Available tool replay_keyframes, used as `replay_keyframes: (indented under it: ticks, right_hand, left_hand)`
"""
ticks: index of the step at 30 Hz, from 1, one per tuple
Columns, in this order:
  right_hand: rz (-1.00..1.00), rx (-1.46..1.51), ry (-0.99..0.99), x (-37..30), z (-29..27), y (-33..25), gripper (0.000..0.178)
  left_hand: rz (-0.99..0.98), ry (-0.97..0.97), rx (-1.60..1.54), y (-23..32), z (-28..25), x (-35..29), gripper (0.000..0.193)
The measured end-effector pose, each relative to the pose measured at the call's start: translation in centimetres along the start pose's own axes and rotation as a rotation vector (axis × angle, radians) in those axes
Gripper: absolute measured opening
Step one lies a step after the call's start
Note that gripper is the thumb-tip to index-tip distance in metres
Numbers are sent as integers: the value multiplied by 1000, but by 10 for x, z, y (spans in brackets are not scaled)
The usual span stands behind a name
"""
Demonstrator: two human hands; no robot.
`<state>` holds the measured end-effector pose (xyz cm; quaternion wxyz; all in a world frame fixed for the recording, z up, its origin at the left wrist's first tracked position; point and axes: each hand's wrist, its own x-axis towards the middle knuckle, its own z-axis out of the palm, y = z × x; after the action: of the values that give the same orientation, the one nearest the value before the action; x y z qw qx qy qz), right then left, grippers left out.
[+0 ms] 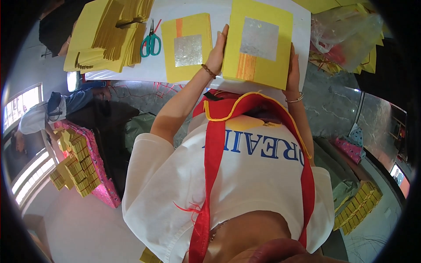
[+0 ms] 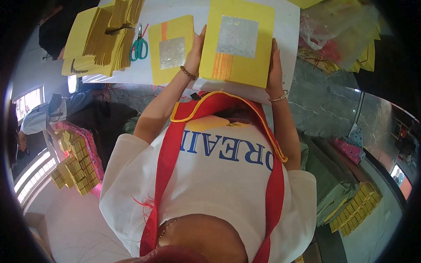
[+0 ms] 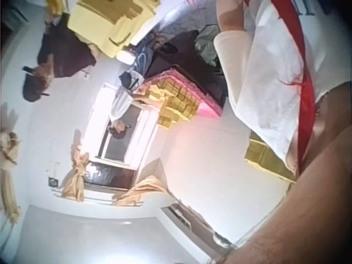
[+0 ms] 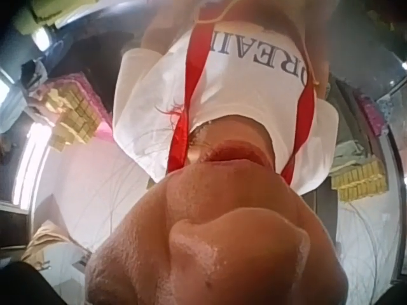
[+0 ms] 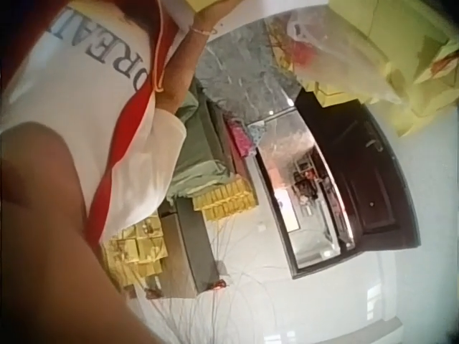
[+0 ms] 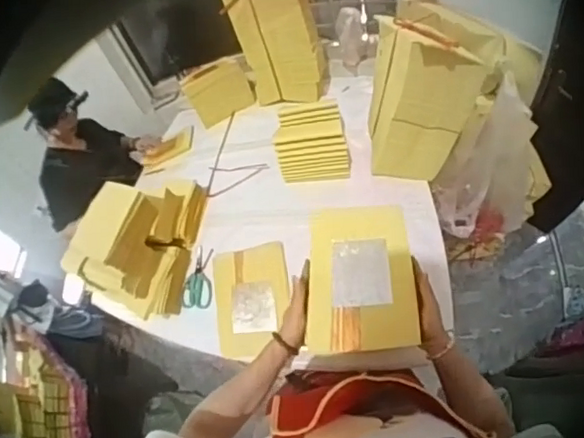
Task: Folding yellow ritual paper sheets with silver foil inserts and stacking them.
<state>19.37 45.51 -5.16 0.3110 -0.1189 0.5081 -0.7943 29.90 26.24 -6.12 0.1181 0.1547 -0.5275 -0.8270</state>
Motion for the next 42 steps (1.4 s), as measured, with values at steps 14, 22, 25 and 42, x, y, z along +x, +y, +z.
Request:
replay_keyframes:
  ticks: [14,22,25,42]
  right_hand:
    - [7,-25,-6,8,13,-10,53]
    - [-87,-168,-54,12,-12,4,53]
    - [-24,-118,-23,3,0,-3,53]
    - [155,50,23,4,-7,-2,51]
  left_hand:
    - [34,-19,72,13,13,-26,79]
    - [27,-86,106,13,-8,-29,85]
    - [-26,-46,21,15,-3,-42,83]
    - [55,-101,504,21,11,-54,83]
